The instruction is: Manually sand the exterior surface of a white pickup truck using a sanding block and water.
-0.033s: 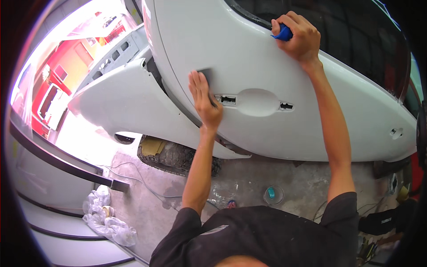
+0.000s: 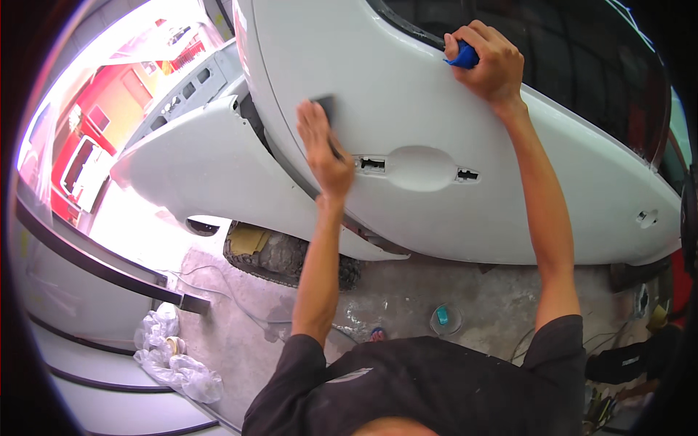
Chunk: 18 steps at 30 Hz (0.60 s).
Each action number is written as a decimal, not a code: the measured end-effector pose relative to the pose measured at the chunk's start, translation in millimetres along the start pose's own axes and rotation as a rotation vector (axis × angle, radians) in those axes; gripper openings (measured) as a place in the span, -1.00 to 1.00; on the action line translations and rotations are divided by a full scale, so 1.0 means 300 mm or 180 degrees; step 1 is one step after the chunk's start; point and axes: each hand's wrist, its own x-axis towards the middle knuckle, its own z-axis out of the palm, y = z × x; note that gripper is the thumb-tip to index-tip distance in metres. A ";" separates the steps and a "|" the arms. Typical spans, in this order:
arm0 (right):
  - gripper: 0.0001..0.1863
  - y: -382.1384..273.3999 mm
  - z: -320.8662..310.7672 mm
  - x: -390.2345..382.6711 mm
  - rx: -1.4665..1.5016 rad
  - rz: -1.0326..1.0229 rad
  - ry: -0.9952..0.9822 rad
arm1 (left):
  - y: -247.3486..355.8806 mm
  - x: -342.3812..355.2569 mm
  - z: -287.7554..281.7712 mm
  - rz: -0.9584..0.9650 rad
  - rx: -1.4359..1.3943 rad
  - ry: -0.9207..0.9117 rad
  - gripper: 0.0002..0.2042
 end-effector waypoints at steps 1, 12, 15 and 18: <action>-0.80 0.006 -0.001 0.000 0.0022 -0.0014 -0.0021 | -0.044 0.151 -0.007 0.0042 -0.0112 0.0110 -0.51; -0.80 -0.010 -0.004 0.003 0.0022 0.0076 -0.0077 | 0.024 -0.097 -0.005 0.0199 -0.0006 -0.0216 -0.36; -0.80 -0.019 0.004 0.014 0.0092 0.0047 -0.0032 | -0.065 0.277 -0.040 0.0246 -0.0016 -0.0043 -0.38; -0.81 -0.019 0.005 0.021 0.0106 -0.0015 0.0028 | -0.053 0.334 -0.041 0.0120 -0.0008 0.0099 -0.38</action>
